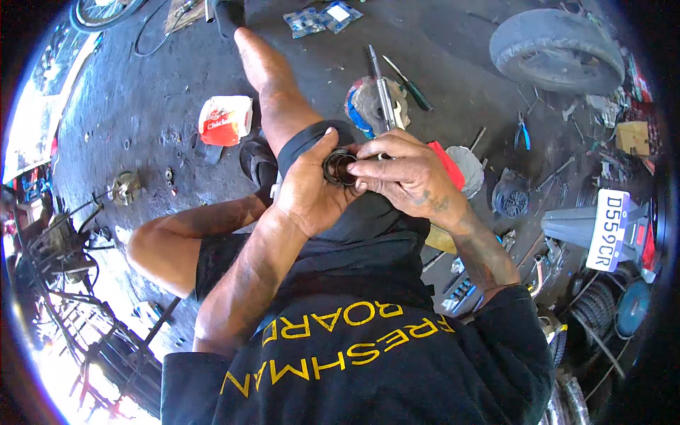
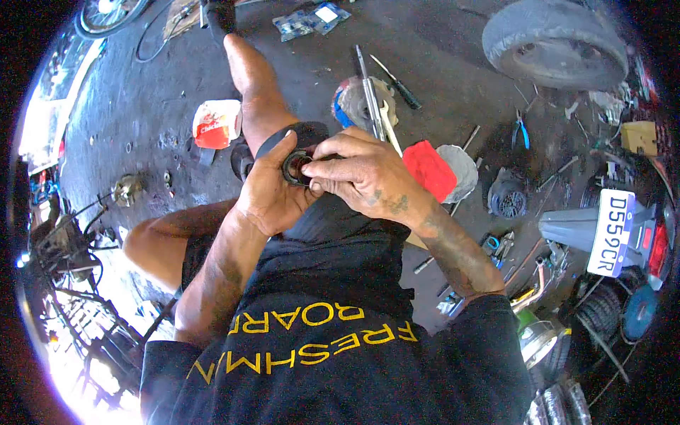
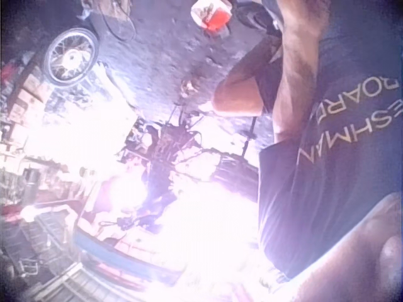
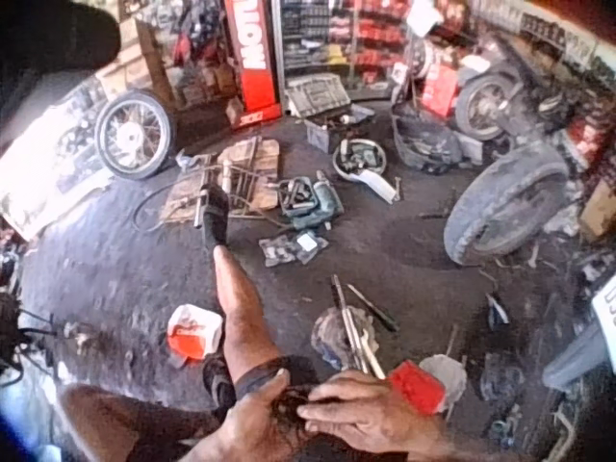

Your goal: Disassembling and cleaning motorcycle front fork components to service the oil seals.

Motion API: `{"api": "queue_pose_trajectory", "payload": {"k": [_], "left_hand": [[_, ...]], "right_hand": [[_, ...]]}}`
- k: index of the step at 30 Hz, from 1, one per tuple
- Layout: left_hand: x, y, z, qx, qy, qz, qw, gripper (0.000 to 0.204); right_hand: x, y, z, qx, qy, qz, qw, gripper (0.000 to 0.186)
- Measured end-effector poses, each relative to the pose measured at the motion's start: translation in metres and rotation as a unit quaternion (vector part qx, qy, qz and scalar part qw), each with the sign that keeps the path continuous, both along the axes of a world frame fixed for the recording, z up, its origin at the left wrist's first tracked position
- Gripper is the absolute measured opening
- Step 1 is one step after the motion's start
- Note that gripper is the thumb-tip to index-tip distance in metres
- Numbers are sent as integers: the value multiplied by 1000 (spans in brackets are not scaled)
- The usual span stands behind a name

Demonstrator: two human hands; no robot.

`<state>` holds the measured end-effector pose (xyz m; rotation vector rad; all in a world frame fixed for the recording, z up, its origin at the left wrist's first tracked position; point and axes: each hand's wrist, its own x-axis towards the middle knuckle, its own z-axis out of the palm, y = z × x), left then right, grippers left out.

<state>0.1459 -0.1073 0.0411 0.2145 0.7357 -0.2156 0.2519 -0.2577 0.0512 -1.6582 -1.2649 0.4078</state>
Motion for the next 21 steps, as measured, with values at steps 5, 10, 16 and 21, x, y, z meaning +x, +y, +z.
{"api": "queue_pose_trajectory", "payload": {"k": [5, 10, 16, 21], "left_hand": [[-12, 8, -9, -11, 5, -15, 1000, 45], [-17, 15, -11, 175, 47, -99, 979, 45], [-14, 12, 6, 260, 104, -67, 958, 45], [-13, 10, -3, 239, 109, -13, 965, 46]], "right_hand": [[-4, 9, -8, -43, -19, 48, 998, 17], [-15, 25, -4, -67, 160, 12, 985, 13], [-28, 41, -15, -89, 113, -123, 982, 14], [-40, 47, -19, -38, 56, -160, 985, 11]]}}
